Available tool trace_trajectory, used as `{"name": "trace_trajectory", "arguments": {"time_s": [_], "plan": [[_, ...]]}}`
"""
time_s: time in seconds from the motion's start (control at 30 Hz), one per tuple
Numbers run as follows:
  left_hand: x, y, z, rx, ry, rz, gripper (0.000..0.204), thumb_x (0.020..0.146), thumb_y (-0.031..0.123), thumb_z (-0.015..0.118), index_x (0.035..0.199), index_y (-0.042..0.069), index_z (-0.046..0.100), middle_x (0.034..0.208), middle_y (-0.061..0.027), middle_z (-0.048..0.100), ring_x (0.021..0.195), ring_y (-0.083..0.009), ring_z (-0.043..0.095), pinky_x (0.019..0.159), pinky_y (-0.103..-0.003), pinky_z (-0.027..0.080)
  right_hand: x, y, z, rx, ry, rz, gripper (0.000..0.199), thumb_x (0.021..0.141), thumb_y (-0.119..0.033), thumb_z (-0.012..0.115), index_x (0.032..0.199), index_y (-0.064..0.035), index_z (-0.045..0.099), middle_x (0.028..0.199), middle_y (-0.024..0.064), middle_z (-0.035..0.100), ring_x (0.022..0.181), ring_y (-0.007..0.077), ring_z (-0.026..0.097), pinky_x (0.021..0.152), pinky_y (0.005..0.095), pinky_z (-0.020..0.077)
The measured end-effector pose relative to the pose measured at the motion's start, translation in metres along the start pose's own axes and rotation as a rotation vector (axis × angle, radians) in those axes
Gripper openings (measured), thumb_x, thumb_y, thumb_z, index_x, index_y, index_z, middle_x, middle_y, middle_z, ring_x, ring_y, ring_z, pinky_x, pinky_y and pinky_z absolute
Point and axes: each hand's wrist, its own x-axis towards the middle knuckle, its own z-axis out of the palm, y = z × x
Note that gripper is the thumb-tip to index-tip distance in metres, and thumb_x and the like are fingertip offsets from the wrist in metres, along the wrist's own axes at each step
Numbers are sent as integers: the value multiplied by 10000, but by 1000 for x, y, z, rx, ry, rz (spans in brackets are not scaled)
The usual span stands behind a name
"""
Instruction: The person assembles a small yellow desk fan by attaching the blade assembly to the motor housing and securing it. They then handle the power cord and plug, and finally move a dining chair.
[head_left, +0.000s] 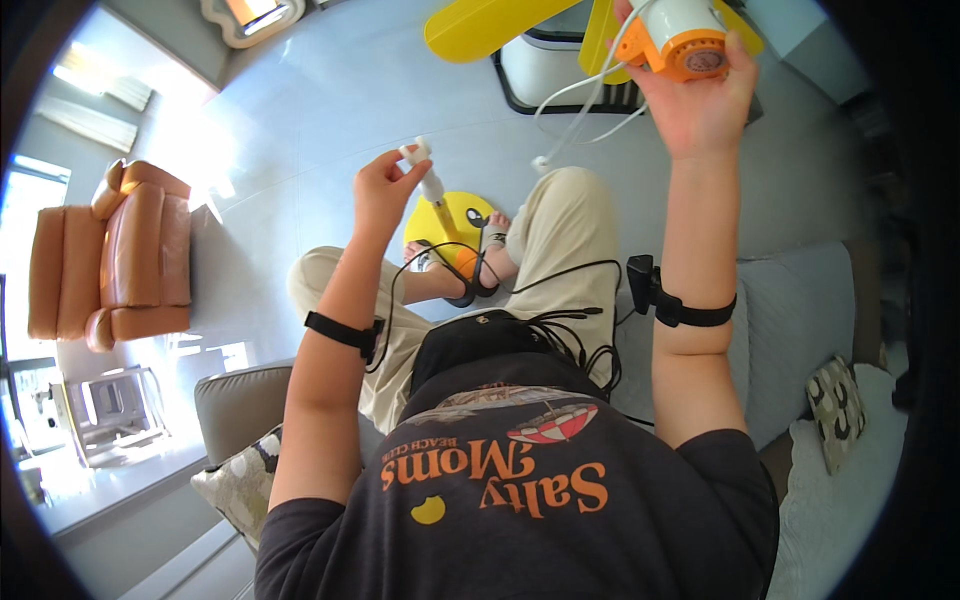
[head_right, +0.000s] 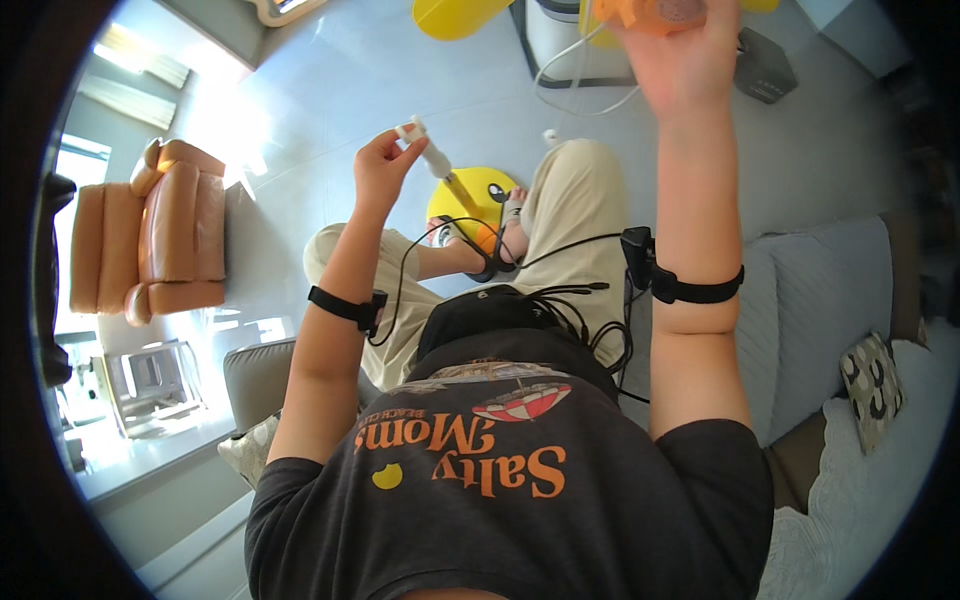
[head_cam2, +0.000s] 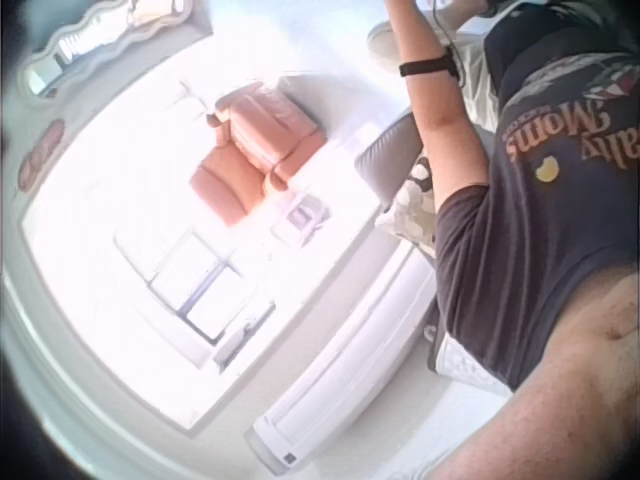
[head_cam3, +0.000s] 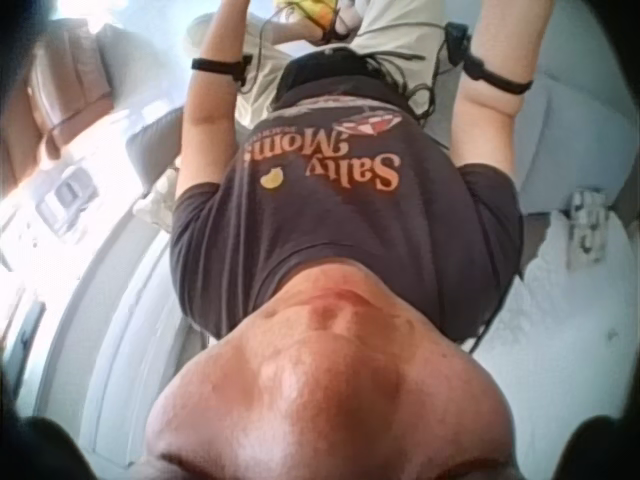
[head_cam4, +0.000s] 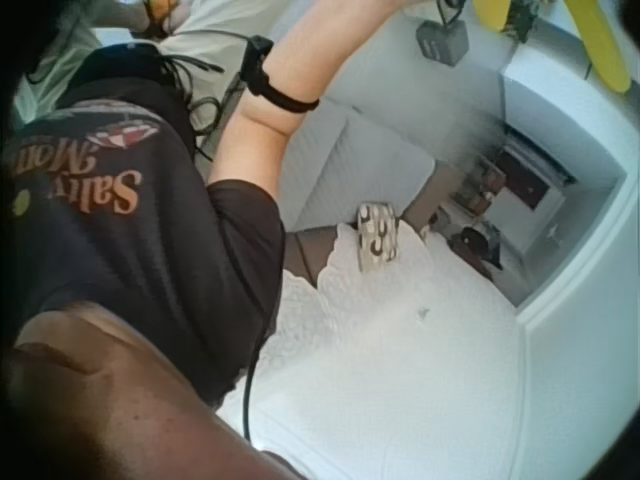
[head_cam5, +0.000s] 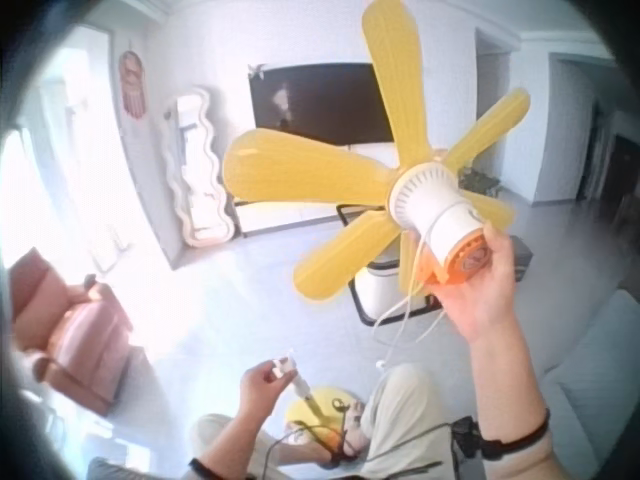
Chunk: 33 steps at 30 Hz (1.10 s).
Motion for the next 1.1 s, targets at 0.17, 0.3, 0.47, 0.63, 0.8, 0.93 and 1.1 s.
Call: {"name": "trace_trajectory", "arguments": {"time_s": [0.17,0.3,0.47,0.63,0.8,0.93,1.1], "plan": [[3,-23,9,113,-92,-26,309,798,276,787,1017,64,738,550,27,413,520,-74,349,477,-290,311,-20,-19,-22,-22,134,40,622,922,-438,524,1385,-35,427,1355,169,509,1239,355,515,1050,501,400],[2,-47,19,129,-118,-58,315,800,277,784,1022,59,737,550,27,411,519,-76,349,478,-293,307,-33,-33,-36,-135,289,32,730,885,-488,513,1441,-37,371,1431,205,431,1303,420,451,1086,576,326],[9,-82,31,192,-156,0,319,796,287,791,1031,77,745,543,23,424,520,-63,351,472,-298,305,-53,-55,-51,-150,313,-8,754,874,-505,533,1448,-45,367,1429,206,438,1296,410,465,1075,563,349],[22,-104,34,148,-198,-6,323,787,263,806,1013,42,740,547,53,434,520,-48,343,459,-272,285,-83,-110,-71,-344,337,-141,826,850,-545,574,1452,-25,355,1430,196,453,1299,394,474,1077,560,351],[36,-114,9,302,-304,65,524,758,221,828,1188,-26,658,553,58,410,514,-55,339,462,-267,280,-139,-188,-76,-585,453,-290,852,834,-525,619,1446,2,348,1400,211,482,1301,367,483,1064,531,387],[42,-98,-30,271,-262,-86,545,800,187,793,1272,-13,610,548,65,380,502,-44,335,458,-258,272,-197,-265,-56,-881,714,-397,787,860,-426,651,1442,9,349,1380,201,504,1291,336,500,1031,458,446],[38,-34,-49,7,-236,-103,423,929,151,671,1329,47,581,542,91,284,470,-3,240,424,-219,178,-269,-317,-68,-1346,1002,-432,720,879,-229,692,1454,14,334,1320,152,528,1180,239,553,981,358,457]]}}
